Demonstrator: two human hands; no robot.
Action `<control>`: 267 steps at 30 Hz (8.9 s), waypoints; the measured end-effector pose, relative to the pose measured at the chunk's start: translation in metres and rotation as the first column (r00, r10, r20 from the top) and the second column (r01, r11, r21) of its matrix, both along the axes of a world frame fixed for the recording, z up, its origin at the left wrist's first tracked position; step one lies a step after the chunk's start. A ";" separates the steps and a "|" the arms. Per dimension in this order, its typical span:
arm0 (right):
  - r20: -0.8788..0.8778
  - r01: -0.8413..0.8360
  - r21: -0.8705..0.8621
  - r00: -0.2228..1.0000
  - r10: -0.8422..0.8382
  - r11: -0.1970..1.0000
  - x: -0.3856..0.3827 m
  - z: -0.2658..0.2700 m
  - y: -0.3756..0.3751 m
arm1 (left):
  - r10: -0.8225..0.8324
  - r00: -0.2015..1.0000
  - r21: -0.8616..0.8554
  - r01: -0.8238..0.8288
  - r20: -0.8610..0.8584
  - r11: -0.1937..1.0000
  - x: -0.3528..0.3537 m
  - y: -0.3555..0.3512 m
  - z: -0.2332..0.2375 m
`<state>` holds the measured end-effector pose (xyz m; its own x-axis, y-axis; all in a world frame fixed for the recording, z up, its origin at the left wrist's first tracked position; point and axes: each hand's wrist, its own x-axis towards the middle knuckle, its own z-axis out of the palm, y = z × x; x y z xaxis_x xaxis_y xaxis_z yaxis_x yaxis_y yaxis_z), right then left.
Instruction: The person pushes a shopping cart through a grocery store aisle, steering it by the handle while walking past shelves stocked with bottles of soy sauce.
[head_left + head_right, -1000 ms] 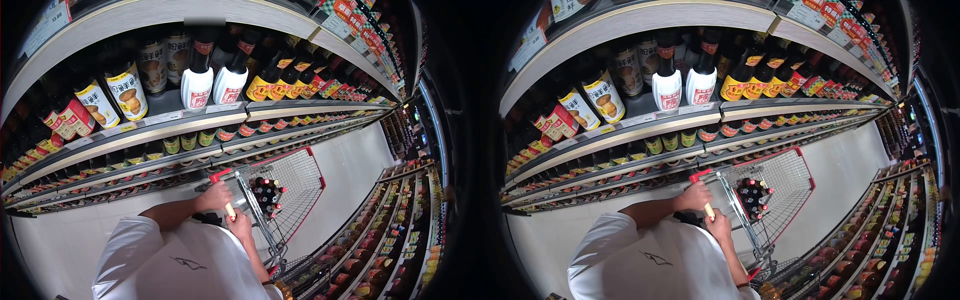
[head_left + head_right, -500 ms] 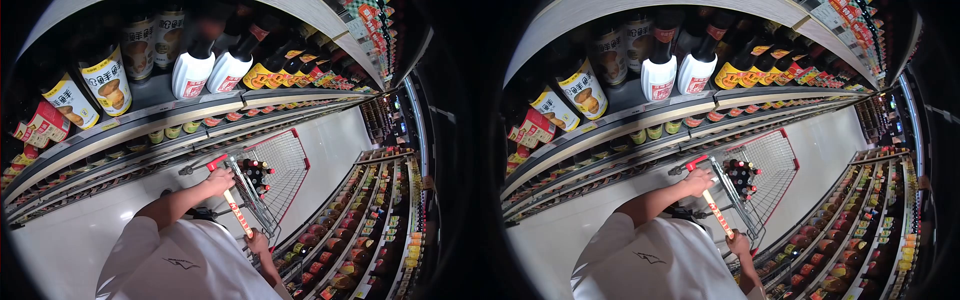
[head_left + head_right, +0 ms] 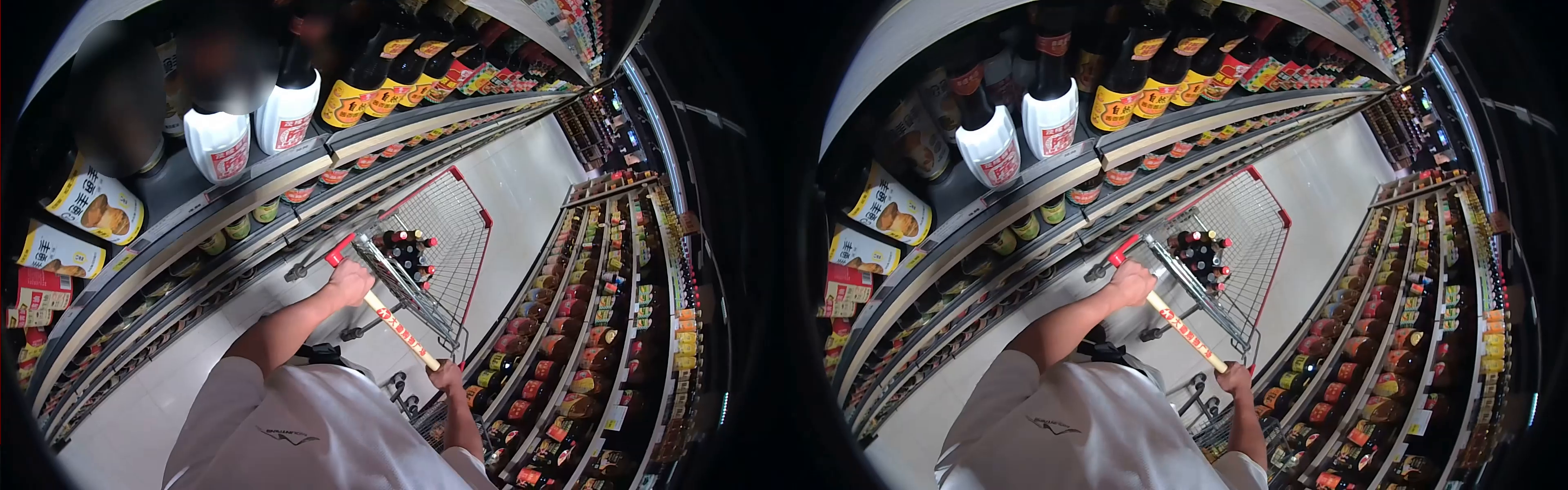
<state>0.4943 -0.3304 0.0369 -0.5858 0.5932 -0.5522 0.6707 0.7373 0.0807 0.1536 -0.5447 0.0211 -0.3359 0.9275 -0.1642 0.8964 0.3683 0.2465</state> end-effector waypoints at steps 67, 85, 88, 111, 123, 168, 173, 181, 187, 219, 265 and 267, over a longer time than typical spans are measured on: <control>-0.174 0.196 0.209 0.971 -0.161 0.958 -0.093 -0.008 0.256 | -0.012 0.985 0.226 0.051 -0.171 0.973 -0.096 0.282 -0.039; -0.081 0.171 0.236 0.985 -0.156 0.957 -0.132 -0.015 0.321 | -0.025 0.998 0.126 0.033 -0.066 0.991 -0.135 0.350 -0.054; -0.106 0.159 0.235 0.985 -0.138 0.959 -0.133 -0.016 0.340 | -0.014 0.996 0.149 0.027 -0.089 0.988 -0.136 0.367 -0.052; -0.071 0.168 0.230 0.985 -0.156 0.959 -0.151 -0.010 0.414 | 0.010 0.997 0.215 0.006 -0.075 0.977 -0.147 0.439 -0.061; -0.163 0.124 0.337 0.984 -0.072 0.933 -0.150 -0.028 0.470 | -0.013 0.999 0.186 0.019 -0.032 0.982 -0.152 0.486 -0.057; -0.321 0.042 0.486 0.937 0.133 0.873 -0.160 -0.038 0.626 | 0.020 0.998 0.397 0.007 -0.062 0.918 -0.158 0.627 -0.083; -0.288 0.032 0.516 0.947 0.138 0.856 -0.160 -0.038 0.628 | 0.003 0.998 0.429 0.023 -0.059 0.903 -0.158 0.629 -0.081; -0.297 0.025 0.493 0.944 0.142 0.870 -0.161 -0.038 0.634 | 0.016 0.996 0.505 0.030 -0.085 0.862 -0.159 0.633 -0.088; -0.298 0.033 0.485 0.946 0.129 0.874 -0.167 -0.037 0.633 | 0.012 0.997 0.495 0.028 -0.078 0.868 -0.167 0.636 -0.087; -0.315 0.079 0.493 0.944 0.093 0.866 -0.230 -0.036 0.709 | -0.003 0.993 0.486 0.062 -0.121 0.872 -0.235 0.728 -0.086; -0.427 0.151 0.479 0.901 0.079 0.865 -0.287 -0.074 0.864 | -0.016 0.973 0.465 0.125 -0.231 0.876 -0.307 0.893 -0.099; -0.435 0.144 0.483 0.895 0.094 0.864 -0.288 -0.074 0.868 | -0.012 0.970 0.470 0.129 -0.242 0.873 -0.308 0.898 -0.099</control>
